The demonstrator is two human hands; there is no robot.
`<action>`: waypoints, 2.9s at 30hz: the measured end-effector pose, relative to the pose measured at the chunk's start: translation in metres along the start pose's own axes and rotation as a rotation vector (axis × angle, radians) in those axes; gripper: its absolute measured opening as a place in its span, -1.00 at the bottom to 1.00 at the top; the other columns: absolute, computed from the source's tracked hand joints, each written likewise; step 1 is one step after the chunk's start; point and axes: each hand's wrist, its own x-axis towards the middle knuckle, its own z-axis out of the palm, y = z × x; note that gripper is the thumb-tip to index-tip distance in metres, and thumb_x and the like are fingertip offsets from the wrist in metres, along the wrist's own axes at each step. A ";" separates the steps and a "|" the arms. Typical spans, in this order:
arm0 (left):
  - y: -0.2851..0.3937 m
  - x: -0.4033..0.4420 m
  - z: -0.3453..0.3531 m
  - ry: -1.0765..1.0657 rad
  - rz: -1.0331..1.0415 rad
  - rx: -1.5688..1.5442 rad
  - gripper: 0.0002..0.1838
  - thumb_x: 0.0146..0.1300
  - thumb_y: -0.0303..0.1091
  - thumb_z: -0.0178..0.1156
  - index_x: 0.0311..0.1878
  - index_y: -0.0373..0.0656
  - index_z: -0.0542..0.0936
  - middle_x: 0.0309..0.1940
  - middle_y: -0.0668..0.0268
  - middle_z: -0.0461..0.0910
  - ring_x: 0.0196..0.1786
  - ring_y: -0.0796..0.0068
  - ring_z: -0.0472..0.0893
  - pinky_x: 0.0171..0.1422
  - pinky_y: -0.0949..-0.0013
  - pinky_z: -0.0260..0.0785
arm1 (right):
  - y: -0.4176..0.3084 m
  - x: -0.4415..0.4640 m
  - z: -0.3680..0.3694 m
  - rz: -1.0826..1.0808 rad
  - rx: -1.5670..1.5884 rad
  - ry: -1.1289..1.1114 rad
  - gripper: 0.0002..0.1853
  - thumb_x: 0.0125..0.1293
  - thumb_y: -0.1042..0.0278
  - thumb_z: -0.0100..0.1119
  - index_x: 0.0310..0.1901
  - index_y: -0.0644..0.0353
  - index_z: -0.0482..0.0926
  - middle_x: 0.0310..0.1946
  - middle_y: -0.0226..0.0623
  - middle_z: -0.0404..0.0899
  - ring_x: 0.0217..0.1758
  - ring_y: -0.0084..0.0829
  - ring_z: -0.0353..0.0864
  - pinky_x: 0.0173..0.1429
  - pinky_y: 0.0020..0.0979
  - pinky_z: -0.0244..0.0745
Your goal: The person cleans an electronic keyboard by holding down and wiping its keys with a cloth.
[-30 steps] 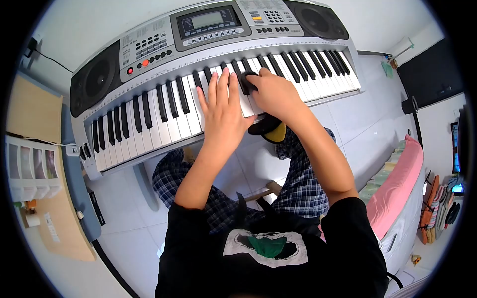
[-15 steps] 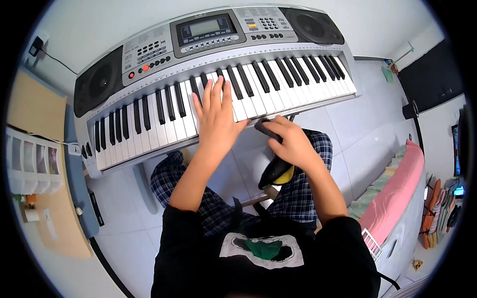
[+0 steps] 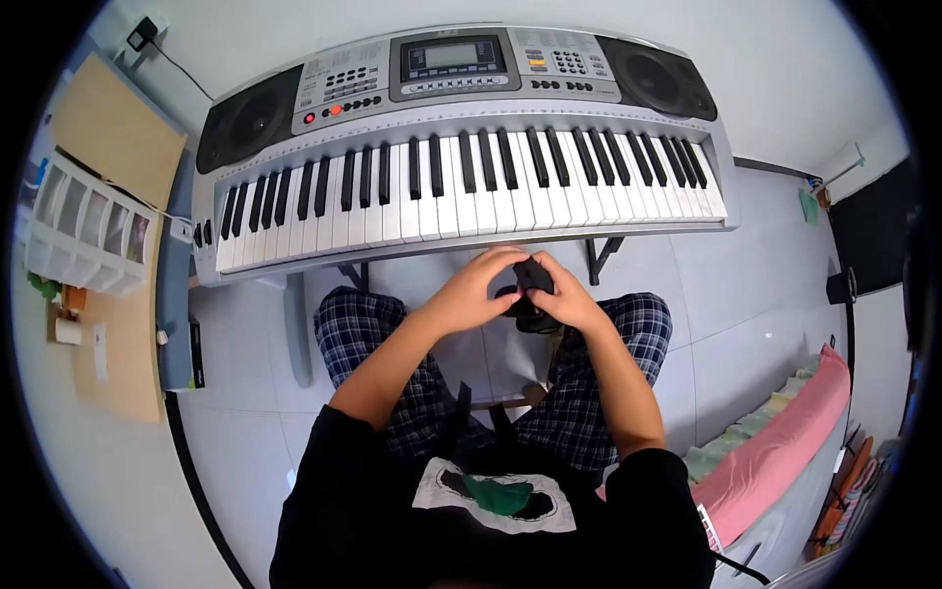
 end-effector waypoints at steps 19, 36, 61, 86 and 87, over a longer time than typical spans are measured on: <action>-0.074 0.019 0.053 0.022 -0.352 -0.497 -0.79 0.27 -0.55 0.20 -0.02 -0.30 0.55 -0.15 0.28 0.60 -0.11 0.49 0.60 0.06 0.42 0.45 | 0.050 0.001 0.009 -0.069 0.057 0.485 -0.76 0.20 0.61 -0.02 -0.12 0.47 0.57 0.04 -0.13 0.51 0.14 -0.26 0.50 0.26 -0.46 0.32; -0.075 0.016 0.059 0.194 -0.419 -0.365 -0.70 0.30 -0.23 0.32 -0.24 -0.32 0.56 -0.40 0.22 0.62 -0.37 0.46 0.57 -0.25 0.34 0.42 | 0.040 -0.008 -0.004 0.032 0.468 0.830 -0.86 0.44 0.33 0.14 -0.17 0.22 0.51 -0.26 -0.34 0.57 -0.12 -0.50 0.60 -0.07 -0.41 0.58; -0.085 0.015 0.051 0.288 -0.594 -0.492 -0.74 0.39 -0.26 0.21 -0.08 -0.31 0.61 -0.21 0.33 0.65 -0.16 0.61 0.55 -0.06 0.48 0.38 | 0.027 -0.014 0.019 0.122 0.411 0.416 -0.80 0.35 0.44 0.28 -0.07 0.34 0.62 -0.26 -0.37 0.65 -0.23 -0.66 0.54 -0.12 -0.58 0.45; -0.041 0.008 0.067 -0.151 -0.572 -1.091 -0.64 0.48 -0.38 0.03 0.26 -0.29 0.45 0.08 0.20 0.56 0.15 0.45 0.54 0.25 0.37 0.39 | 0.009 -0.016 0.034 -0.479 -0.413 0.505 -0.60 0.04 0.51 0.44 -0.06 0.33 0.54 0.13 -0.06 0.56 0.23 -0.08 0.57 0.23 -0.20 0.48; -0.042 0.007 0.069 -0.145 -0.605 -1.259 -0.63 0.47 -0.40 0.01 0.28 -0.29 0.44 0.11 0.18 0.54 0.18 0.44 0.52 0.29 0.35 0.38 | 0.006 -0.018 0.032 -0.479 -0.416 0.507 -0.60 0.04 0.51 0.44 -0.06 0.33 0.54 0.13 -0.06 0.56 0.23 -0.08 0.57 0.23 -0.20 0.48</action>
